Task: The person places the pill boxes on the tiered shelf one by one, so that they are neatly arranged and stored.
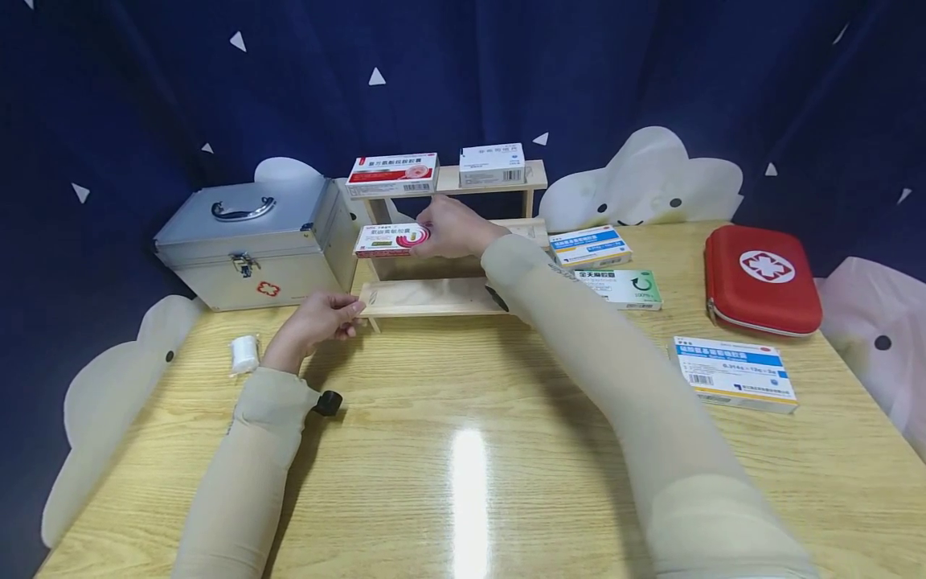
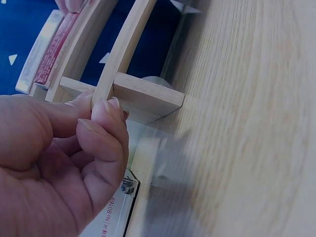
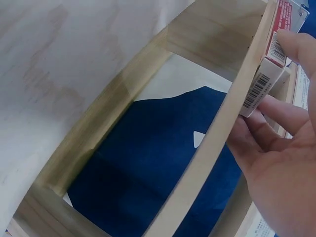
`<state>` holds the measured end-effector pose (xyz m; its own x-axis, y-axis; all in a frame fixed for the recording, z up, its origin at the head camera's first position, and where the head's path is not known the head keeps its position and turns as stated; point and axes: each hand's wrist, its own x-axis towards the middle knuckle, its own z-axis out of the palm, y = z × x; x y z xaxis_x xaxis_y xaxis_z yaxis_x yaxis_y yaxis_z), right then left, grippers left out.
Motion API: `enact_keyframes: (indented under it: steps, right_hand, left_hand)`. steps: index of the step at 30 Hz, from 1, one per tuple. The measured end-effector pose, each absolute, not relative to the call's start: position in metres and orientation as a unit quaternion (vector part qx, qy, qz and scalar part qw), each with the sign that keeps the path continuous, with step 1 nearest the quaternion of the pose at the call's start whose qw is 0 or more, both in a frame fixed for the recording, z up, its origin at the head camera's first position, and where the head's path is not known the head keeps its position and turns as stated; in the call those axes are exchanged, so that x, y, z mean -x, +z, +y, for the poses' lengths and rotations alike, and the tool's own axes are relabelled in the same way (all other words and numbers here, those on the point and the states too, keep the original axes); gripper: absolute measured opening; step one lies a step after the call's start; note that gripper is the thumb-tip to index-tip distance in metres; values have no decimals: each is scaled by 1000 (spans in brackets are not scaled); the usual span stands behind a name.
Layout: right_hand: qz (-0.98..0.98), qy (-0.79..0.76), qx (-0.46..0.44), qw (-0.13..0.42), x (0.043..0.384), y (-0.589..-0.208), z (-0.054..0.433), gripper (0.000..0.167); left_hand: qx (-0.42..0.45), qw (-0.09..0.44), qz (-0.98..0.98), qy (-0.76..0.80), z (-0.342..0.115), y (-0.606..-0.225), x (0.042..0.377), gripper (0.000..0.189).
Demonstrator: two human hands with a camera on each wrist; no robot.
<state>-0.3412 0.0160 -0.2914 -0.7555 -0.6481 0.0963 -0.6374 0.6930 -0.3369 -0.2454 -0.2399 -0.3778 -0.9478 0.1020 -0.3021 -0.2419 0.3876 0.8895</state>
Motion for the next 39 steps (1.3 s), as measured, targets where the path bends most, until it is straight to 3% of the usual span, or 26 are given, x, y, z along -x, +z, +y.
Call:
enact_keyframes:
  steps: [9,21,30,39]
  right_hand:
    - [926,-187,326,31,343,-293,14,58]
    - [927,-196,319,30,344,-295,15,63]
    - [927,-185,322,45,335,-288,23,84]
    - [927,-155,339,30,304,-254,60,80]
  left_hand:
    - [43,160,819,550,-239,-378,246,38]
    - [48,160,818,550,-238,-376,246,37]
    - [50,164,817,550,-238,-377,246,36]
    - [45,165,818,549,-240,-379,248,38]
